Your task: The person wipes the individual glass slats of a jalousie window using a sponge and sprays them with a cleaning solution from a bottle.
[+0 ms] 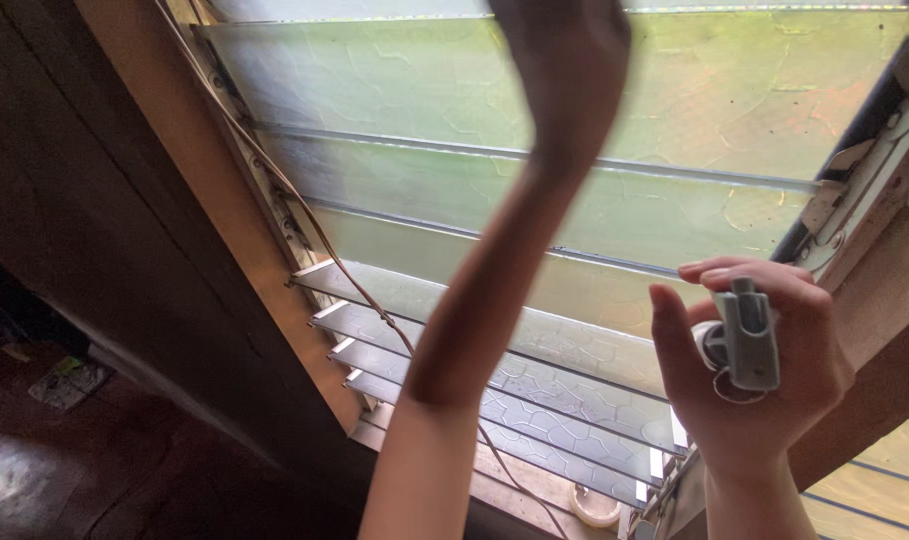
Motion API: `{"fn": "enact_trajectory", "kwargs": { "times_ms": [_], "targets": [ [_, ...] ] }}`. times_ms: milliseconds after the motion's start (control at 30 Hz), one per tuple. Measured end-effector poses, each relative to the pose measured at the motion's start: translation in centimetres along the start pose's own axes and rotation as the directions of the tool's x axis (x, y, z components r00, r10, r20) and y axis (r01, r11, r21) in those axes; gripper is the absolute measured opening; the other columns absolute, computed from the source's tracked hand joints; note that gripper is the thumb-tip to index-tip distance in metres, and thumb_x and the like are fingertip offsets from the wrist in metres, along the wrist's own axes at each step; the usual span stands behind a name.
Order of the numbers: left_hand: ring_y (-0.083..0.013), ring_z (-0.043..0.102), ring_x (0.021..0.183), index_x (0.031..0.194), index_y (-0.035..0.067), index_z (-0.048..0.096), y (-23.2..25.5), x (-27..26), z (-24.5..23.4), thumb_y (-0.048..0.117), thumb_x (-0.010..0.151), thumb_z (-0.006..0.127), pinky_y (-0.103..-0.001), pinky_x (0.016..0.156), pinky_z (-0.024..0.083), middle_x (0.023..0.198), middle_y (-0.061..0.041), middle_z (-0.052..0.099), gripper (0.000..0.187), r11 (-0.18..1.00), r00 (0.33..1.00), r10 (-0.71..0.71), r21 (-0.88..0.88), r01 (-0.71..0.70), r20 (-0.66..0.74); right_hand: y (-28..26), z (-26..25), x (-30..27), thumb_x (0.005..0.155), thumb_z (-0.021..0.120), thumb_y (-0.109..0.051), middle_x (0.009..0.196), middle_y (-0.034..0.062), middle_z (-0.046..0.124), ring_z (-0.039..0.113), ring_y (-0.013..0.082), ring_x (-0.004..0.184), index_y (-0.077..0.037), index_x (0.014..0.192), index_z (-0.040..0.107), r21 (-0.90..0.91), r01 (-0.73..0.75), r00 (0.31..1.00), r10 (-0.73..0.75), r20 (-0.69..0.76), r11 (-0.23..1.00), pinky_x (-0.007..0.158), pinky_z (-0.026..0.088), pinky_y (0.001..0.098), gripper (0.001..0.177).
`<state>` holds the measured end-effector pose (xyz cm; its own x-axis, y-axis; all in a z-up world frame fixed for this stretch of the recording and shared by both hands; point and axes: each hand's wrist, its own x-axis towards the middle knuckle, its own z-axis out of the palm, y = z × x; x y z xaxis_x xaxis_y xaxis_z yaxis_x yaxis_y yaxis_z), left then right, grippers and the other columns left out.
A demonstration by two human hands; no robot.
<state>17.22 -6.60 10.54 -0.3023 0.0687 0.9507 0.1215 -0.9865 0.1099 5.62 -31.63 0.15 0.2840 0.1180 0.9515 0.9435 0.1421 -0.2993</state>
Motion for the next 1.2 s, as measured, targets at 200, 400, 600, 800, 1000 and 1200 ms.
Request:
{"fn": "enact_trajectory", "kwargs": {
  "times_ms": [200,400,600,800,1000,1200],
  "targets": [
    [-0.0350,0.056,0.111,0.120,0.016,0.066,12.7,-1.7,-0.6,0.020,0.100,0.068,-0.046,0.090,0.046,0.118,-0.014,0.059,0.021,0.961,0.977,0.145,-0.257,-0.102,0.156,0.0,-1.0,-0.8,0.099,0.081,0.001,0.108,0.0148,0.070,0.076,0.0196,0.097,-0.001,0.118,0.051,-0.114,-0.042,0.999,0.038,-0.036,0.993,0.082,0.060,0.0242,0.036],
    [-0.0248,0.059,0.112,0.124,0.015,0.067,12.1,-0.9,-0.1,0.020,0.105,0.069,-0.042,0.096,0.047,0.124,-0.004,0.059,0.020,0.954,0.968,0.219,-0.236,-0.185,0.123,-0.3,-0.8,-1.3,0.100,0.082,-0.002,0.109,0.0138,0.069,0.076,0.0193,0.096,-0.001,0.117,0.053,-0.081,-0.047,0.994,0.038,-0.101,0.996,0.076,0.061,0.0223,0.034],
    [-0.0266,0.059,0.115,0.128,0.017,0.066,13.2,1.9,-3.5,0.022,0.100,0.077,-0.036,0.097,0.050,0.131,-0.005,0.059,0.030,0.947,0.995,0.063,-0.321,-0.035,0.079,0.0,-0.3,-0.1,0.090,0.080,0.000,0.108,0.0156,0.072,0.075,0.0130,0.079,-0.001,0.113,0.057,-0.077,-0.041,0.993,0.033,-0.109,0.996,0.067,0.056,0.0232,0.033],
    [-0.0219,0.057,0.115,0.135,0.016,0.065,13.7,2.5,-4.1,0.011,0.104,0.077,-0.033,0.101,0.050,0.132,-0.002,0.059,0.033,0.946,0.996,0.068,-0.320,-0.046,0.056,-1.1,-0.4,0.6,0.086,0.080,-0.001,0.107,0.0170,0.071,0.072,0.0123,0.073,0.000,0.112,0.057,-0.088,-0.069,0.990,0.057,-0.125,0.994,0.063,0.055,0.0230,0.034],
    [-0.0196,0.059,0.118,0.136,0.016,0.064,12.2,2.7,-2.7,0.003,0.105,0.073,-0.033,0.104,0.050,0.132,-0.001,0.061,0.035,0.921,0.993,0.117,-0.377,-0.098,0.028,-0.1,-0.7,0.8,0.086,0.081,-0.003,0.107,0.0161,0.072,0.074,0.0099,0.074,-0.001,0.113,0.056,-0.069,-0.008,0.994,0.000,-0.108,0.998,0.062,0.056,0.0218,0.036],
    [-0.0263,0.056,0.125,0.140,0.024,0.065,1.9,3.9,-3.7,-0.007,0.094,0.068,-0.039,0.110,0.049,0.137,-0.006,0.060,0.055,0.978,0.985,0.148,-0.138,-0.158,-0.086,-0.1,0.2,0.8,0.087,0.081,-0.003,0.108,0.0151,0.072,0.076,0.0161,0.090,-0.002,0.113,0.057,0.031,-0.014,0.994,0.017,-0.107,0.999,0.060,0.056,0.0213,0.035]
  ]
}}
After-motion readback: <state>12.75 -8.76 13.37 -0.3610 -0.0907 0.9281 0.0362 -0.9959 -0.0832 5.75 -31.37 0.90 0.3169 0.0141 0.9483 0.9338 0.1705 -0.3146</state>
